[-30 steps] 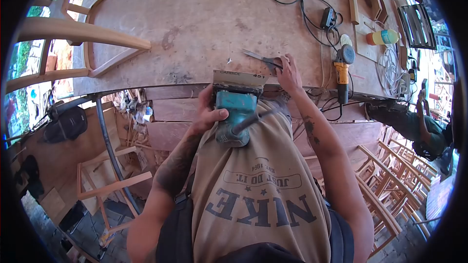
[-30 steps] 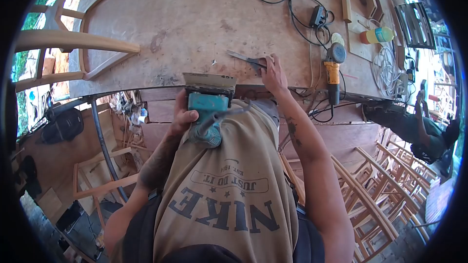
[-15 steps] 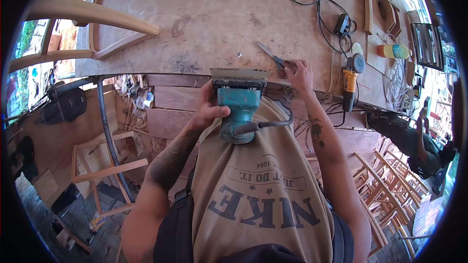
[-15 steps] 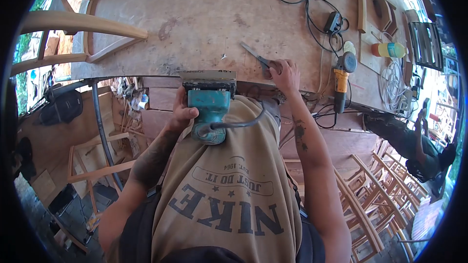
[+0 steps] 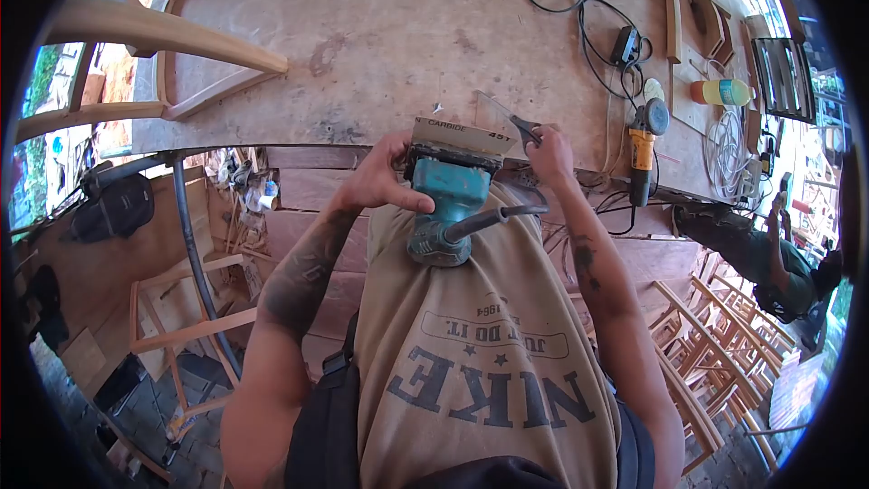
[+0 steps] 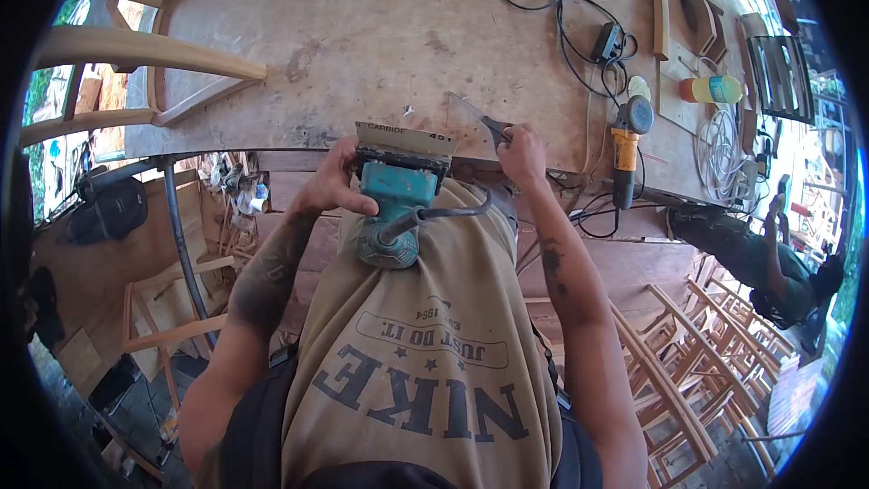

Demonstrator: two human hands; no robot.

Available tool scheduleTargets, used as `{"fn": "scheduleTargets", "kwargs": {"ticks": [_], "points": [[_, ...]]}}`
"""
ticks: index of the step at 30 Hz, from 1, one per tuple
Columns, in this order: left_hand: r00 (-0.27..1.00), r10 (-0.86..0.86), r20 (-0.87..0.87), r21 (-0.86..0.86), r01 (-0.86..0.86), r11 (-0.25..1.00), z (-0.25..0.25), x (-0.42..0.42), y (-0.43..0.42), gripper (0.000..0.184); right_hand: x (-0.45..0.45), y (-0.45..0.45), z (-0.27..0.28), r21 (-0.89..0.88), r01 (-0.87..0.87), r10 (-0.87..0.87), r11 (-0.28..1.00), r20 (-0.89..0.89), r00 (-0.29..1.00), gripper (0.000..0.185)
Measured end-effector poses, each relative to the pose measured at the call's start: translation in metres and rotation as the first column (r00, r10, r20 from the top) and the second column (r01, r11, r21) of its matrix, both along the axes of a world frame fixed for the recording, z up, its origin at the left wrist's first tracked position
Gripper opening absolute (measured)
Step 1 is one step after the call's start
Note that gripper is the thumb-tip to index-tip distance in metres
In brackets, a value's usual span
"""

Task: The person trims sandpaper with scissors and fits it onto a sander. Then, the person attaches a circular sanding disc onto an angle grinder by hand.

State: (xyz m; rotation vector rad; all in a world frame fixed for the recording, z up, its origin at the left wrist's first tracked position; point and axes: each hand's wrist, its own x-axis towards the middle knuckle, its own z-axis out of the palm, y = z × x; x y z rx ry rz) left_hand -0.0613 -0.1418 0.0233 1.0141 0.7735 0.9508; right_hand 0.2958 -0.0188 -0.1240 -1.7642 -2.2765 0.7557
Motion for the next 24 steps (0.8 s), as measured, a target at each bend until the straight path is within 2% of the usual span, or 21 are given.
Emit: {"fn": "scheduleTargets", "kwargs": {"ticks": [1,2,4,7,9,10,12,13,15,18,22,24], "points": [[0.999,0.031,0.031,-0.044,-0.030,0.999,0.005,0.003,0.000,0.088,0.003,0.004,0.009,-0.082,0.019,-0.023,0.996,-0.057,0.998,0.034],[0.996,0.064,0.060,-0.088,-0.059,0.994,0.007,0.004,0.000,0.087,0.011,0.007,0.020,-0.083,0.013,-0.017,0.996,-0.053,0.998,0.034],[0.991,0.098,0.093,-0.115,-0.088,0.990,0.006,0.007,-0.002,0.089,0.016,0.012,0.099,-0.231,-0.002,-0.030,0.973,-0.134,0.991,0.037],[0.973,0.177,0.147,-0.185,-0.148,0.972,0.002,0.015,-0.013,0.092,0.040,0.016,0.174,-0.305,-0.061,-0.004,0.950,-0.207,0.978,0.042],[0.959,0.221,0.177,-0.216,-0.182,0.959,-0.005,0.020,-0.015,0.094,0.049,0.019,0.222,-0.276,-0.286,0.237,0.917,-0.199,0.951,0.050],[0.951,0.234,0.200,-0.206,-0.192,0.959,-0.008,0.021,-0.016,0.096,0.054,0.018,0.236,-0.277,-0.273,0.225,0.921,-0.191,0.955,0.050],[0.944,0.233,0.233,-0.192,-0.191,0.963,-0.012,0.021,-0.010,0.098,0.062,0.019,0.257,-0.261,-0.422,0.371,0.868,-0.223,0.901,0.056],[0.950,0.210,0.231,-0.168,-0.174,0.970,-0.012,0.020,-0.007,0.099,0.061,0.020,0.268,-0.263,-0.411,0.362,0.873,-0.215,0.907,0.056],[0.955,0.181,0.234,-0.152,-0.148,0.977,-0.009,0.022,-0.003,0.100,0.051,0.017,0.285,-0.382,-0.383,0.347,0.841,-0.162,0.924,0.055],[0.971,0.163,0.175,-0.117,-0.143,0.983,-0.009,0.024,0.005,0.101,0.042,0.016,0.290,-0.411,-0.332,0.297,0.849,-0.148,0.943,0.055],[0.979,0.120,0.165,-0.032,-0.116,0.993,-0.018,0.028,0.015,0.099,0.041,0.013,0.282,-0.437,-0.319,0.289,0.841,-0.137,0.948,0.053],[0.979,0.125,0.160,-0.008,-0.126,0.992,-0.017,0.031,0.016,0.098,0.041,0.010,0.278,-0.359,-0.375,0.338,0.855,-0.163,0.927,0.052]]}}
